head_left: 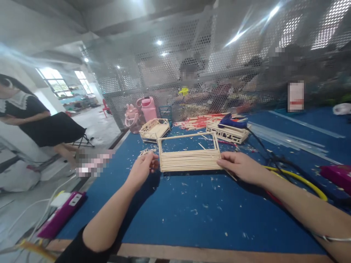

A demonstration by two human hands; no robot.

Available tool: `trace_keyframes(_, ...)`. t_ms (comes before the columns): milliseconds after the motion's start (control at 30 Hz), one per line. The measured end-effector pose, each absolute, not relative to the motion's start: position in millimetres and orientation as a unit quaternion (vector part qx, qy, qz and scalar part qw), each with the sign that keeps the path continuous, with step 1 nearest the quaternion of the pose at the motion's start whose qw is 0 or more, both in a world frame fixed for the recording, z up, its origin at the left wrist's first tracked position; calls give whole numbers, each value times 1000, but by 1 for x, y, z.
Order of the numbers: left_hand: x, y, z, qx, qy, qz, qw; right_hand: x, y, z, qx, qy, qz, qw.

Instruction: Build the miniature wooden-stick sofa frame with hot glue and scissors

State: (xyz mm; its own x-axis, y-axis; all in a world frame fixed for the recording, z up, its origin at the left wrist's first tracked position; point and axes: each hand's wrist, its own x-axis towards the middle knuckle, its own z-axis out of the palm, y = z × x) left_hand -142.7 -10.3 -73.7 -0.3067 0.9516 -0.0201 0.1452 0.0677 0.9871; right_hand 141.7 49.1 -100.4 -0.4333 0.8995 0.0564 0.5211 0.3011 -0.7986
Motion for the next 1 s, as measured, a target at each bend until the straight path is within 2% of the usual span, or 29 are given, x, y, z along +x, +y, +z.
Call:
trace_keyframes(100, -141, -12, -76, 469, 608, 490, 413, 142, 49, -102, -463, -764, 368, 257)
trace_keyframes(333, -141, -14, -74, 478, 616, 488, 393, 141, 48, -100, -451, -770, 353, 281)
trace_keyframes(533, -147, -17, -64, 479, 605, 505, 387, 138, 42, -93, -445, -737, 416, 293)
trace_keyframes(700, -153, -17, -64, 458, 617, 503, 395, 137, 37, -89, -411, -741, 483, 220)
trace_keyframes(900, -154, -19, -63, 440, 683, 403, 422, 143, 37, -91, -396, -722, 551, 133)
trace_keyframes(967, -153, -21, -57, 462, 713, 376, 371, 144, 38, -91, -388, -719, 563, 125)
trace_keyframes(1000, -152, -22, -54, 480, 734, 368, 308, 145, 38, -91, -385, -719, 565, 130)
